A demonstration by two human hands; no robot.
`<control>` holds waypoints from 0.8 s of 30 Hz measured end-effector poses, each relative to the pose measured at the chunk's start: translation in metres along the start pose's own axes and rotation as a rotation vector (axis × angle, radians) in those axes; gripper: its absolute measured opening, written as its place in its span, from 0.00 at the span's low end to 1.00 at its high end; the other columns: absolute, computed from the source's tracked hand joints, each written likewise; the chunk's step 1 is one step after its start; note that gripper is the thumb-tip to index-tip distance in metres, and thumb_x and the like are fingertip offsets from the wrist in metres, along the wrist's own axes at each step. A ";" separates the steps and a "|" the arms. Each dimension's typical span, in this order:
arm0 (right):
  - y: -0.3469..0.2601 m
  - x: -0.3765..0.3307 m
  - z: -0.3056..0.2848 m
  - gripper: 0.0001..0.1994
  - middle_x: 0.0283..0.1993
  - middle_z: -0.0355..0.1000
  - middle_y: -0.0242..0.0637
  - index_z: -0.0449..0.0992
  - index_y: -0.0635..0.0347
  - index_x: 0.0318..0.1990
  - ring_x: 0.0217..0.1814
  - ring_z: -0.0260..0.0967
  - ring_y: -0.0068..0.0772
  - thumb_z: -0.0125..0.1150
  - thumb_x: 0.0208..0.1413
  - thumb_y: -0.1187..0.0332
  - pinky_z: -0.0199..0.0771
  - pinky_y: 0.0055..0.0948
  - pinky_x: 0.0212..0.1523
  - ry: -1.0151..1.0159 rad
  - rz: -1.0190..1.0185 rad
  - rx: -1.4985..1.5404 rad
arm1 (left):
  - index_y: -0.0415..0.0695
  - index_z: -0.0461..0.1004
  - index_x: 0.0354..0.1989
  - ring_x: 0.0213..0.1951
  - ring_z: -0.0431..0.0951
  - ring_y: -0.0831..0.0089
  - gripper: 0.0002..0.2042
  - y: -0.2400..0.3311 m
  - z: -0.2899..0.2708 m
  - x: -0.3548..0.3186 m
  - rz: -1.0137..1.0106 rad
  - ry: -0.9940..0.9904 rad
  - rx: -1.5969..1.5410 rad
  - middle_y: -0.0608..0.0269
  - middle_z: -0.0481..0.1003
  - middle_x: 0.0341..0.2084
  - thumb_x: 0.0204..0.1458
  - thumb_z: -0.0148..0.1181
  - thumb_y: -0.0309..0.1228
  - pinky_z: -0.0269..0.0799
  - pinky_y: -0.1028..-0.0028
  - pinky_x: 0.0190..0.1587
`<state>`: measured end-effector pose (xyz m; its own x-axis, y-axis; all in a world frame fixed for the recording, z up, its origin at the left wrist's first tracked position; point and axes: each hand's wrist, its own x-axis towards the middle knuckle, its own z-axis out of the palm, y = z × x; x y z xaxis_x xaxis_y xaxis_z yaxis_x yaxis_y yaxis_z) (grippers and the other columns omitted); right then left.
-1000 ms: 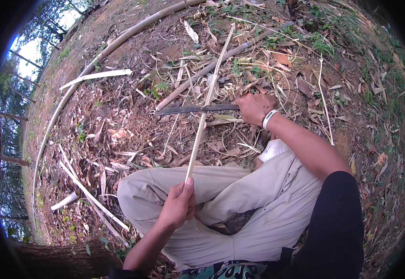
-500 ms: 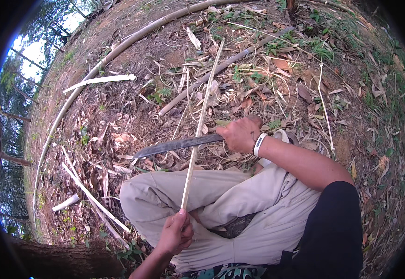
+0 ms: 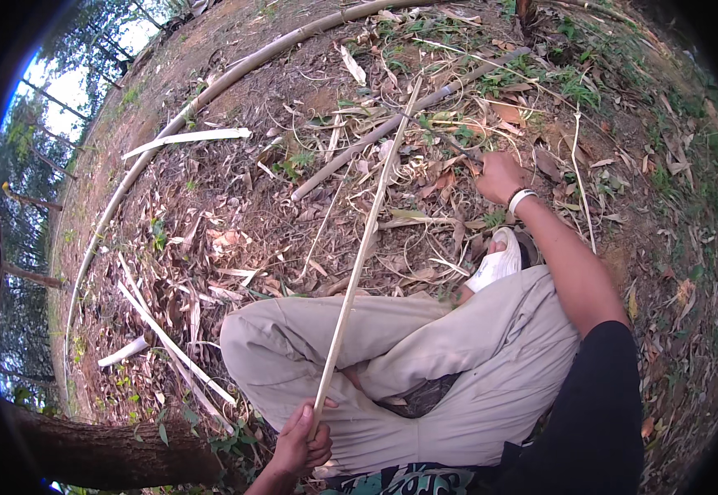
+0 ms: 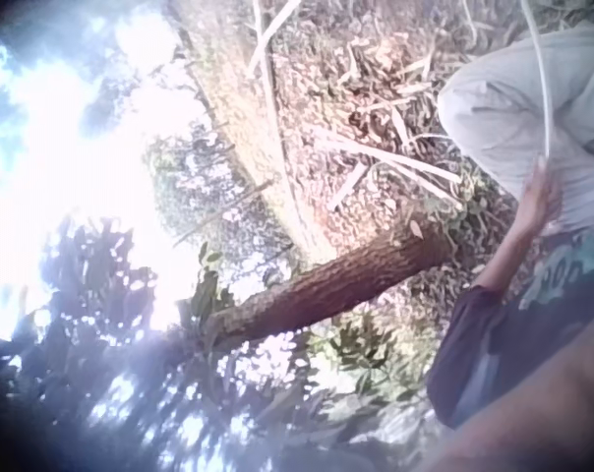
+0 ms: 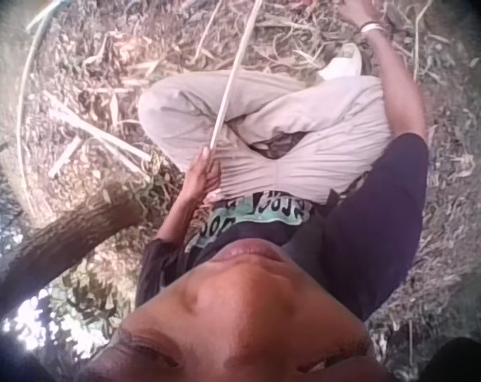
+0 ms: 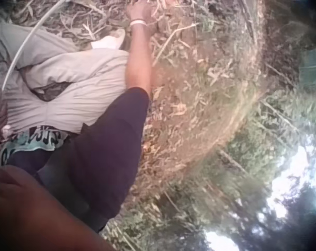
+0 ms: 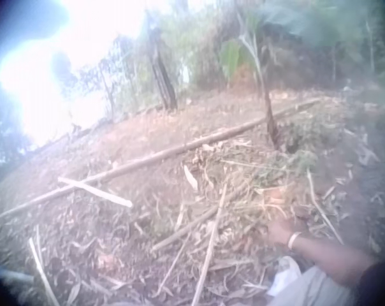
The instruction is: The person sits on the ground and uses a machete to split a long bamboo pole into thin strips. They repeatedly strike the bamboo with the blade to separate it, then pull the strips apart by hand. The person also picks up and splits smaller pieces of bamboo found on the ground.
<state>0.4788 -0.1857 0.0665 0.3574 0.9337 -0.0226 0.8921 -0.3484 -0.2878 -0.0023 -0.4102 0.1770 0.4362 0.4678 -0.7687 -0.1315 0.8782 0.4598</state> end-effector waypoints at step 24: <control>-0.032 -0.033 -0.015 0.15 0.17 0.68 0.30 0.74 0.62 0.22 0.20 0.64 0.24 0.69 0.45 0.60 0.65 0.30 0.25 -0.222 -0.021 0.846 | 0.48 0.33 0.73 0.59 0.67 0.57 0.46 0.068 0.163 0.012 1.269 -0.013 1.584 0.42 0.52 0.67 0.52 0.62 0.27 0.77 0.67 0.46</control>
<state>0.4429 -0.2067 0.0904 0.2028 0.9644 -0.1696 0.3614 -0.2347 -0.9024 0.1394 -0.3613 0.2717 0.7495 0.6190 0.2346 0.4283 -0.7236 0.5412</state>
